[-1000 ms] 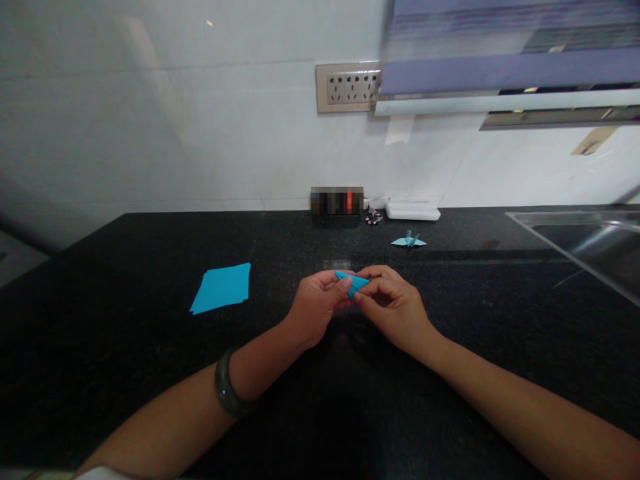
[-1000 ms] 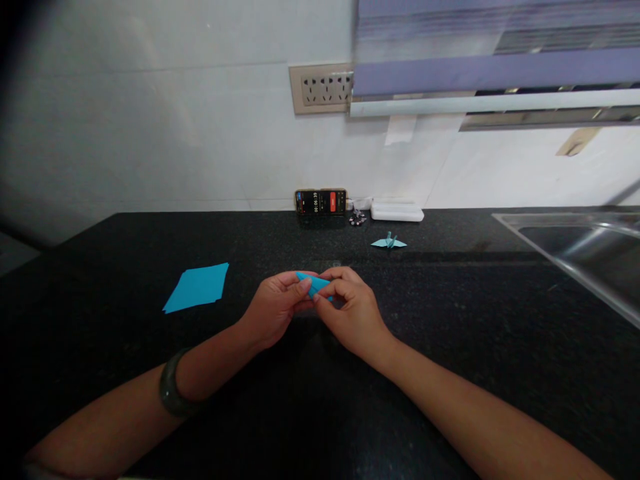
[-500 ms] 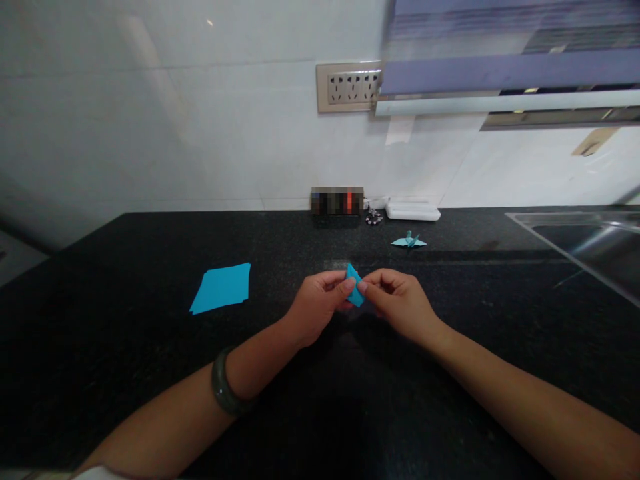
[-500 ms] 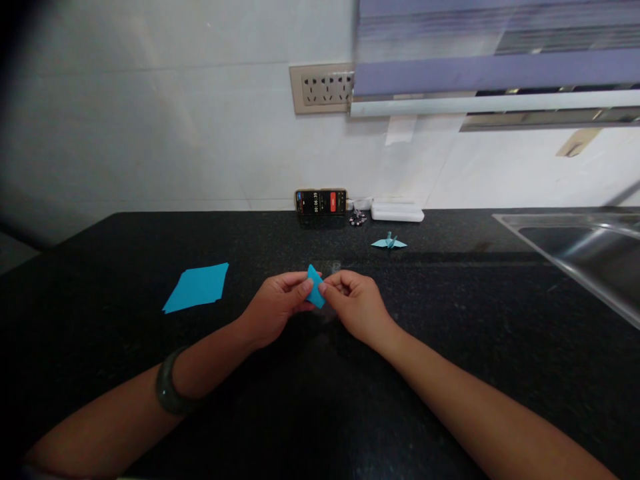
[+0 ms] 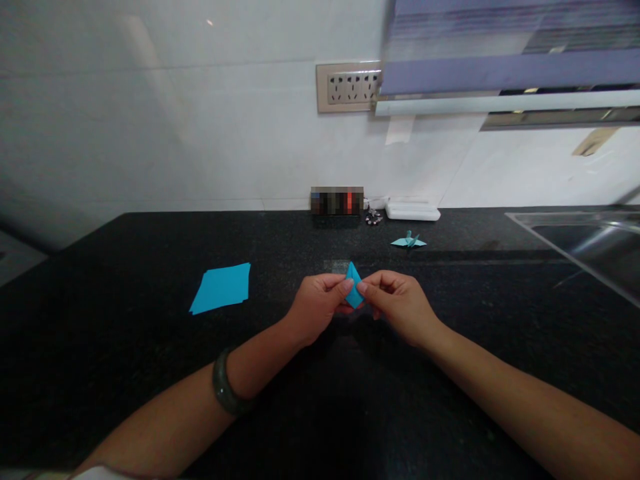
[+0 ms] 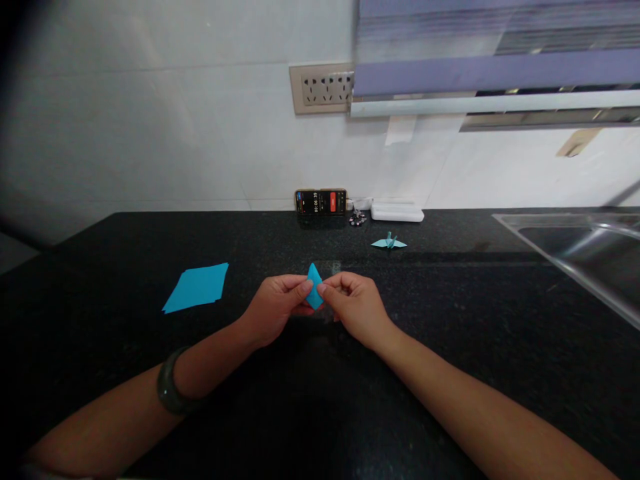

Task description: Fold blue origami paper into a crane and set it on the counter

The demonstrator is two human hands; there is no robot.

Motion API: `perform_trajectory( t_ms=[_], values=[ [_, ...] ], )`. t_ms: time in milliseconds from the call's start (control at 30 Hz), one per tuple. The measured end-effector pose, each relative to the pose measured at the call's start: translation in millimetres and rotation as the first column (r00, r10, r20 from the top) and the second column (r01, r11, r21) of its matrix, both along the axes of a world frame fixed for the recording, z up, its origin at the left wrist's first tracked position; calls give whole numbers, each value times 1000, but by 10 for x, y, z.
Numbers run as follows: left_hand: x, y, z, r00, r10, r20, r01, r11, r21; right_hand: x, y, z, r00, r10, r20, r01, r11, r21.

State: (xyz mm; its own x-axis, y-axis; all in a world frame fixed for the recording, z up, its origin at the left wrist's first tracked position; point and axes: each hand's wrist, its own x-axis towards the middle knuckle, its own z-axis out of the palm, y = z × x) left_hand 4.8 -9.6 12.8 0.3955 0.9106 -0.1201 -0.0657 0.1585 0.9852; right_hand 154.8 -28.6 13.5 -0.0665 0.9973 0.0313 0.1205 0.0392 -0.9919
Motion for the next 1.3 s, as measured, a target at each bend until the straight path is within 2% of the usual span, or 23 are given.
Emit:
perform_trajectory(
  t_ms=[367,600,733,1100,1300],
  values=[
    [-13,11,40,996,-28,-85,34,996,80,-3,-4,-17,998,-4,-57,3,1000,-16],
    [-10,4,33,999,-42,-7,42,997,-72,-3,-10,-16,999,-40,6,39,998,54],
    [-12,16,19,998,-39,41,44,990,-137,-15,-21,-8,999,-43,21,42,998,49],
    [-15,1,55,1000,-21,-1,21,994,-109,-23,-30,0,1000,-21,22,20,999,38],
    [-18,1,41,998,2,-63,-3,1000,-21,-18,-25,-40,999,1,47,-3,999,39]
  ],
)
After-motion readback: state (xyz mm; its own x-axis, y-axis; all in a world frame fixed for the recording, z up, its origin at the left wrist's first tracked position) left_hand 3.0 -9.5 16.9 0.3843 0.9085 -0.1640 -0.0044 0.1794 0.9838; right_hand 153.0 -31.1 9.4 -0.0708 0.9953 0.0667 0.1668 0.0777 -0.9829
